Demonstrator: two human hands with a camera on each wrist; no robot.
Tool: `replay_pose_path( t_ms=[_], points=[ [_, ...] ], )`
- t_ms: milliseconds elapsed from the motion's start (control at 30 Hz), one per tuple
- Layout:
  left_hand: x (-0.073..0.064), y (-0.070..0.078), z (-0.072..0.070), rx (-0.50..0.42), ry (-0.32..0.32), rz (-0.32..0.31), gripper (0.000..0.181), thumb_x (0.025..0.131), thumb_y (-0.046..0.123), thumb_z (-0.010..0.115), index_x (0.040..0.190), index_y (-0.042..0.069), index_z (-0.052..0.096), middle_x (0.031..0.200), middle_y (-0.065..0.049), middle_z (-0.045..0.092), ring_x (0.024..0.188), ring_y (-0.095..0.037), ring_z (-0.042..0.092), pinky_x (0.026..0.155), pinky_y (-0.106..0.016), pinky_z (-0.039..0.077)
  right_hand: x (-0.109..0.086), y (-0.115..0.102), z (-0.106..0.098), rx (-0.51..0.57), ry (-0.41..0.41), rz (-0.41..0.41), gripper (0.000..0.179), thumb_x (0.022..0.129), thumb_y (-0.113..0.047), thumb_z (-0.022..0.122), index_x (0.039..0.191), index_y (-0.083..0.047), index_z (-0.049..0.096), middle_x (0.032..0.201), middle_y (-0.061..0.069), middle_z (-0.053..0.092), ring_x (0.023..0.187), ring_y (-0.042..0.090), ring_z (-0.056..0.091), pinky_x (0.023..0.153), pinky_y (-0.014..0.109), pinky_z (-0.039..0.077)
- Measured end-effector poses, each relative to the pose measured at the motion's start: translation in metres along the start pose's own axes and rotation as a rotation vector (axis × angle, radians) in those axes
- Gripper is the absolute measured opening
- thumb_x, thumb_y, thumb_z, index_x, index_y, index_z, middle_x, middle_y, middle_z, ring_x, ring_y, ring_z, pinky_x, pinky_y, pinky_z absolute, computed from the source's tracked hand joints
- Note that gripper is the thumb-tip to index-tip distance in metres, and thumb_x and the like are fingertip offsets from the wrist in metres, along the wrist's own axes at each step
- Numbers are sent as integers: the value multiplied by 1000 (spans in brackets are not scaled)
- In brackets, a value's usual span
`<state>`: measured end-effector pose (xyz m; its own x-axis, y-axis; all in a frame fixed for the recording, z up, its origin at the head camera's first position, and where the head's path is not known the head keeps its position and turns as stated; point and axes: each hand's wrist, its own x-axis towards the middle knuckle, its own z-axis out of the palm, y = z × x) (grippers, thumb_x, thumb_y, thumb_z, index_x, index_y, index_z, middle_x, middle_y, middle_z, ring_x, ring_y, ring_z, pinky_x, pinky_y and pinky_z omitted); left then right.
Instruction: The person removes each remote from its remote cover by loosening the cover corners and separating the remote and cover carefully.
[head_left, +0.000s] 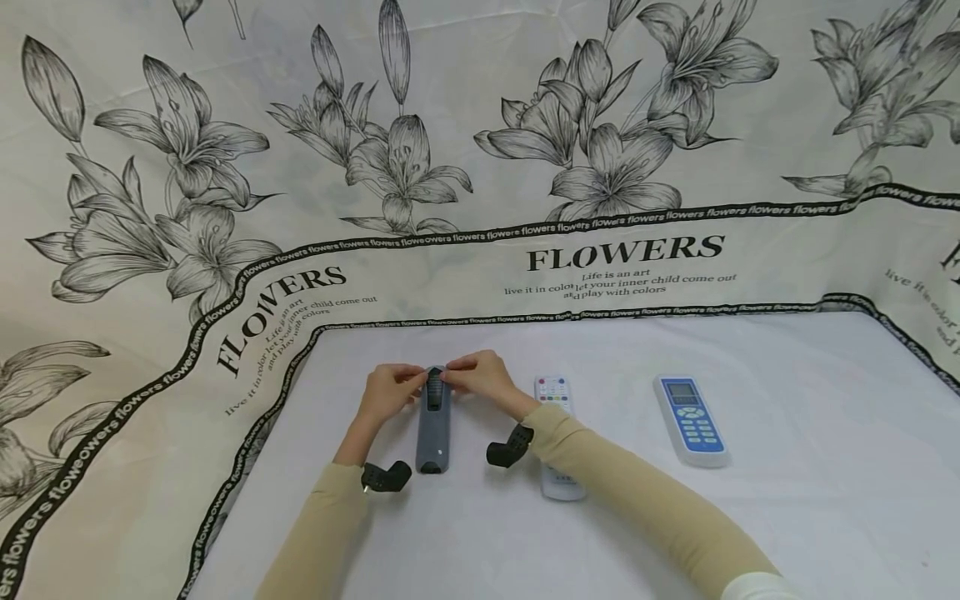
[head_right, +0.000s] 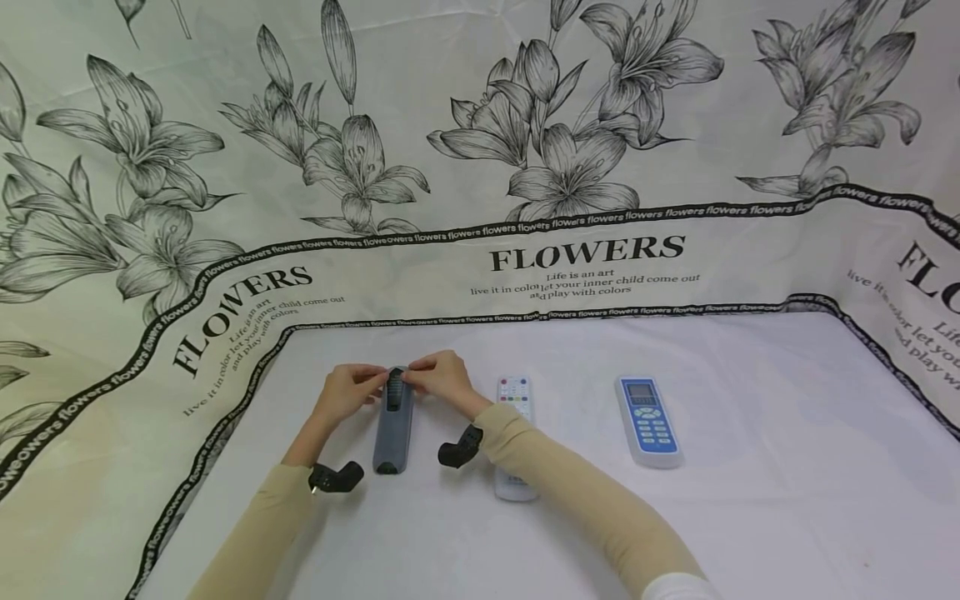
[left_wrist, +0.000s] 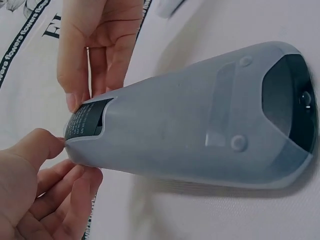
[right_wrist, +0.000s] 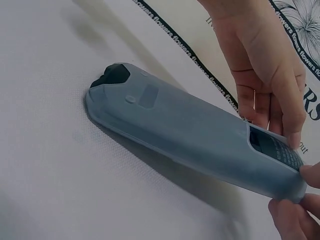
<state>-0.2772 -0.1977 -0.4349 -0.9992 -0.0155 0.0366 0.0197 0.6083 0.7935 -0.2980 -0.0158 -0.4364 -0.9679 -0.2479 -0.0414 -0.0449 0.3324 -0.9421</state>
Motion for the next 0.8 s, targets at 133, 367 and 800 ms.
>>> replay_pose_path(
  t_ms=[133, 367, 800],
  points=[
    [-3, 6, -1, 34, 35, 35, 23, 89, 17, 66, 104, 1, 73, 89, -14, 74, 68, -12, 67, 57, -23, 53, -1, -2, -3, -22, -11, -34, 27, 85, -15, 72, 108, -2, 72, 98, 14, 74, 73, 11, 70, 66, 24, 57],
    [-11, 19, 1, 121, 94, 61, 31, 80, 17, 72, 105, 0, 72, 93, -14, 74, 76, -21, 70, 58, -25, 53, -4, -6, -5, -147, 35, -140, 24, 82, -15, 72, 103, -3, 74, 95, 11, 75, 70, 12, 69, 59, 21, 53],
    [-17, 25, 11, 176, 282, 117, 25, 74, 17, 73, 93, 2, 77, 79, -10, 75, 68, -20, 69, 59, -29, 53, -9, -8, 0, -261, 138, -306, 17, 79, -12, 73, 93, -2, 76, 86, 10, 75, 68, 14, 69, 54, 17, 50]
  ],
)
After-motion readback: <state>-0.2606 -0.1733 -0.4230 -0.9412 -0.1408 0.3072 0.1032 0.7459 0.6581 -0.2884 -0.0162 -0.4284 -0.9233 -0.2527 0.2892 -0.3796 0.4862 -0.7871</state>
